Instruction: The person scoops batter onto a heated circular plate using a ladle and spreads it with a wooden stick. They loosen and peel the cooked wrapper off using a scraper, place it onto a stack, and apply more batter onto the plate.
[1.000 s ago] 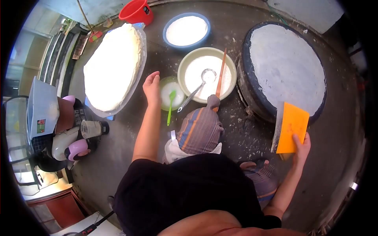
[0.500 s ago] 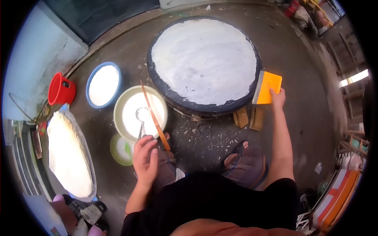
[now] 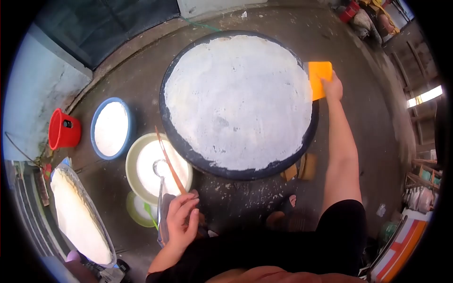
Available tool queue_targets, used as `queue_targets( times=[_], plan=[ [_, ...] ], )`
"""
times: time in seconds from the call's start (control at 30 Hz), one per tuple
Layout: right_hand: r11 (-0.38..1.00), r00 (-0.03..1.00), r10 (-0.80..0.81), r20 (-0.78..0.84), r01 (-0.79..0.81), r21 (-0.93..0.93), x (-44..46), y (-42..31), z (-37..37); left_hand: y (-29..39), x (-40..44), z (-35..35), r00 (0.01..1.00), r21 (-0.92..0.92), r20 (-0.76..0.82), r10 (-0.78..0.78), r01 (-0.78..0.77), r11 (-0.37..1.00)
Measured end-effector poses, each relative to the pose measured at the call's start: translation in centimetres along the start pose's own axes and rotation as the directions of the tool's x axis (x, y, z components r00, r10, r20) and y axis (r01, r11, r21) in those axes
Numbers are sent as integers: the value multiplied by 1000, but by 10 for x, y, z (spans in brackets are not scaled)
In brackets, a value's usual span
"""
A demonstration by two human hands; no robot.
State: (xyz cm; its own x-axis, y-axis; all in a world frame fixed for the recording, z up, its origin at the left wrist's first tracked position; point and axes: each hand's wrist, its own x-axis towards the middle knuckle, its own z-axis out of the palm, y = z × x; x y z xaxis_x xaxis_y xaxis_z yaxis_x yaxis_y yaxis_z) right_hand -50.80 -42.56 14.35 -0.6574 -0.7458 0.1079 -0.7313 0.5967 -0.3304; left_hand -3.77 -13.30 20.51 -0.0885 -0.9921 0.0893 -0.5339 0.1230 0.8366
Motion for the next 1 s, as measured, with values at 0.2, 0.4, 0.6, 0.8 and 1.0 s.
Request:
queue_targets(
  times=[0.2,0.4,0.6,0.8,1.0],
  plan=[
    [988,989,-146,-3,146,45,60,-44,21,-5,32,7,993,-8,68,-94,95,995],
    [968,968,-247,31,248,-43,91,-105,41,-11,53,7,982,11,103,-157,157,988],
    [882,888,-459,46,461,-99,121,-177,94,-18,61,6,980,-41,109,-168,174,984],
    [583,584,-811,34,804,114,71,-311,142,-22,59,5,979,-101,144,-143,158,982],
    [121,106,-993,61,929,349,-81,-404,157,-16,50,1,984,-143,123,-126,143,979]
  ],
)
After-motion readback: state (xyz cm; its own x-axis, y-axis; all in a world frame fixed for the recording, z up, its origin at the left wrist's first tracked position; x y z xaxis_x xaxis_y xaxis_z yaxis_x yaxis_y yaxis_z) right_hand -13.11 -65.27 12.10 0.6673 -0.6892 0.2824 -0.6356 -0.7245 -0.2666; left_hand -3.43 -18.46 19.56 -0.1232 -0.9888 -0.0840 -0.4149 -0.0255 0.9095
